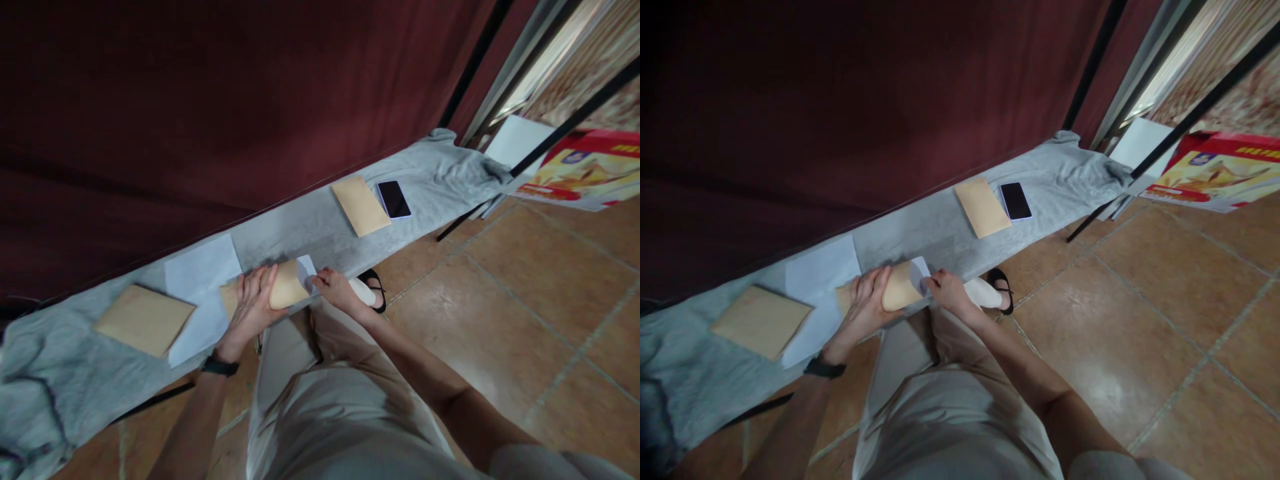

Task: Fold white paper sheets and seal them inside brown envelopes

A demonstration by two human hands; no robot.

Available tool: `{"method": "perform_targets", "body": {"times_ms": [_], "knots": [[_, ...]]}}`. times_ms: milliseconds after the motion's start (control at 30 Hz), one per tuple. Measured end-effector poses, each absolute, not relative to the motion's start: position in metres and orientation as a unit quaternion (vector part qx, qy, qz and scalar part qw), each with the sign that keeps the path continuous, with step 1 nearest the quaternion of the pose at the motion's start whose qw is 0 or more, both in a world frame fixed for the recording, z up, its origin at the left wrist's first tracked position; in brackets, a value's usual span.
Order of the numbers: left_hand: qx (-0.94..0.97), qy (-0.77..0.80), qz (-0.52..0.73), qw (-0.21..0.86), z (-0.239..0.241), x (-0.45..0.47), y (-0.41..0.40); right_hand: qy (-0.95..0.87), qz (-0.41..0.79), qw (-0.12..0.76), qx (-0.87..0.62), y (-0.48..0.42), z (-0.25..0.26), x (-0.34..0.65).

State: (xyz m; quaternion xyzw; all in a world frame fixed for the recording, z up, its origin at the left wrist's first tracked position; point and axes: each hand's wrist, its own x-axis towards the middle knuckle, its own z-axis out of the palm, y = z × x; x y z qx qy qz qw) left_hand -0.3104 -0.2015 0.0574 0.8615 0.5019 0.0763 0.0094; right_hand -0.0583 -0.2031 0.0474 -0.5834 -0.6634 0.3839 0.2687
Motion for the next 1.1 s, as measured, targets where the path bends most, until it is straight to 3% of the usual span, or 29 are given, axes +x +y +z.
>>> {"method": "perform_targets", "body": {"times_ms": [367,667,1100], "knots": [[0.874,0.477,0.093,-0.013,0.063,-0.299,-0.199,-0.681,0.359,0.223,-0.598,-0.202,0.055,-0.075],[0.874,0.473,0.107,-0.014,0.062,-0.299,-0.199,-0.615,0.321,0.331,-0.64,-0.21,0.058,-0.07],[0.883,0.45,0.137,-0.015,0.063,-0.291,-0.198,-0.579,0.363,0.356,-0.637,-0.211,0.049,-0.071]]}}
